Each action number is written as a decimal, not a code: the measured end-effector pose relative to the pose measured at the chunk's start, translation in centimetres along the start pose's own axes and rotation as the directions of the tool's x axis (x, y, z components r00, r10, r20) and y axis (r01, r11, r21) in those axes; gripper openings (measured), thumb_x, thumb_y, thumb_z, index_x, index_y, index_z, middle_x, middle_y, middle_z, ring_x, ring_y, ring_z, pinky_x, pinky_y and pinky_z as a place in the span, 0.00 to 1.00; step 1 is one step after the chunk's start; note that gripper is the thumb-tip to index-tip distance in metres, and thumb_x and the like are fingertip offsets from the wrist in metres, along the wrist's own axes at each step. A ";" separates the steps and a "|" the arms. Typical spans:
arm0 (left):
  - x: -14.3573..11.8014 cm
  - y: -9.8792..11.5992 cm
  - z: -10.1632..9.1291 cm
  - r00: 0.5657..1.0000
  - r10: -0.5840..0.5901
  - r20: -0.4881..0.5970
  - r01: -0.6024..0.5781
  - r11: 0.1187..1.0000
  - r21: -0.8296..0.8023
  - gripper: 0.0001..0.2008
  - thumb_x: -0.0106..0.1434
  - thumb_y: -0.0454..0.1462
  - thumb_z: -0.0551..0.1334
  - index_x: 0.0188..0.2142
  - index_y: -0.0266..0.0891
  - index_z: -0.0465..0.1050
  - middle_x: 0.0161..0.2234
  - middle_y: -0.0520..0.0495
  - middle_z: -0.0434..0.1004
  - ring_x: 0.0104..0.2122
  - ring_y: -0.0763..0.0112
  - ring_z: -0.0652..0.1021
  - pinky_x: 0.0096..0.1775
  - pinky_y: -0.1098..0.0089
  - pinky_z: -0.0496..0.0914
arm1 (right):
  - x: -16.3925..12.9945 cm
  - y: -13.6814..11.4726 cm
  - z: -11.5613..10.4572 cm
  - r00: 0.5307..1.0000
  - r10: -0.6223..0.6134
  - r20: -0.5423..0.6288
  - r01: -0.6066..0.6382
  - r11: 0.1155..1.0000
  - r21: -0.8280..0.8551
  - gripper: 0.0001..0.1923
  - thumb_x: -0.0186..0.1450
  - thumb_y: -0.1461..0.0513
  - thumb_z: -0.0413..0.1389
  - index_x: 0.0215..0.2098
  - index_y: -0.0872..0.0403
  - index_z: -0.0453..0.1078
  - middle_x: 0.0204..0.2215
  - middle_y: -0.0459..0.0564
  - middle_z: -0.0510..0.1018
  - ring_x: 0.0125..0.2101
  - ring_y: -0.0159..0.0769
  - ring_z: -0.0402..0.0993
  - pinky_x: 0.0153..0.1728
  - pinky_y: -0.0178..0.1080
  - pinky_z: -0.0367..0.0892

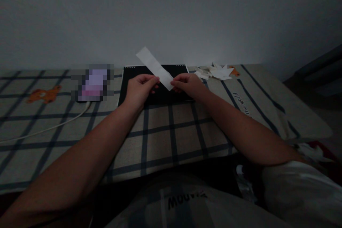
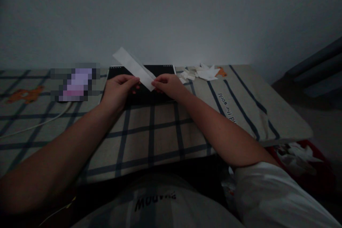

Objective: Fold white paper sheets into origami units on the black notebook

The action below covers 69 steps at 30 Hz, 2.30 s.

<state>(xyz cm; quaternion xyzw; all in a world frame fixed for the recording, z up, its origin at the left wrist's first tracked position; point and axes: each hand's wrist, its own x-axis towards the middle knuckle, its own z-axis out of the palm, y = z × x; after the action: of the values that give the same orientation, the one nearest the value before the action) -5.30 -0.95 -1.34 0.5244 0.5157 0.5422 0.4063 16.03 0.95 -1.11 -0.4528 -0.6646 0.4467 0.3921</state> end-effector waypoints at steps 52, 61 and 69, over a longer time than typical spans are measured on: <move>1.2 -0.1 -2.6 0.693 0.209 0.690 -0.658 0.573 0.488 0.22 0.76 0.49 0.57 0.42 0.43 0.89 0.42 0.42 0.90 0.43 0.55 0.87 0.50 0.58 0.78 | 0.5 1.8 -2.8 0.930 -0.359 0.076 0.355 0.831 -0.429 0.13 0.73 0.59 0.59 0.51 0.48 0.85 0.49 0.53 0.87 0.52 0.48 0.80 0.59 0.52 0.72; 1.3 -0.7 -2.7 0.757 0.269 0.595 -0.627 0.557 0.545 0.17 0.72 0.45 0.65 0.53 0.43 0.88 0.50 0.41 0.90 0.50 0.54 0.85 0.55 0.57 0.77 | 0.3 1.8 -2.3 0.922 -0.310 0.232 0.385 0.796 -0.467 0.07 0.69 0.56 0.67 0.35 0.48 0.85 0.37 0.50 0.86 0.42 0.44 0.77 0.52 0.47 0.69; 1.8 -0.9 -2.7 0.664 0.308 0.681 -0.727 0.477 0.494 0.12 0.71 0.40 0.64 0.43 0.43 0.89 0.52 0.40 0.87 0.55 0.50 0.81 0.59 0.50 0.75 | 1.2 3.4 -2.5 0.884 -0.380 0.274 0.468 0.731 -0.497 0.07 0.66 0.62 0.66 0.42 0.48 0.85 0.50 0.54 0.83 0.53 0.50 0.76 0.59 0.53 0.68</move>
<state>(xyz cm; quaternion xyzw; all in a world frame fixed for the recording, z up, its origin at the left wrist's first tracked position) -8.29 0.58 -1.78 0.8971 0.3686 0.2285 0.0847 18.86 3.39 -3.46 -0.3459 -0.8781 0.1685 0.2845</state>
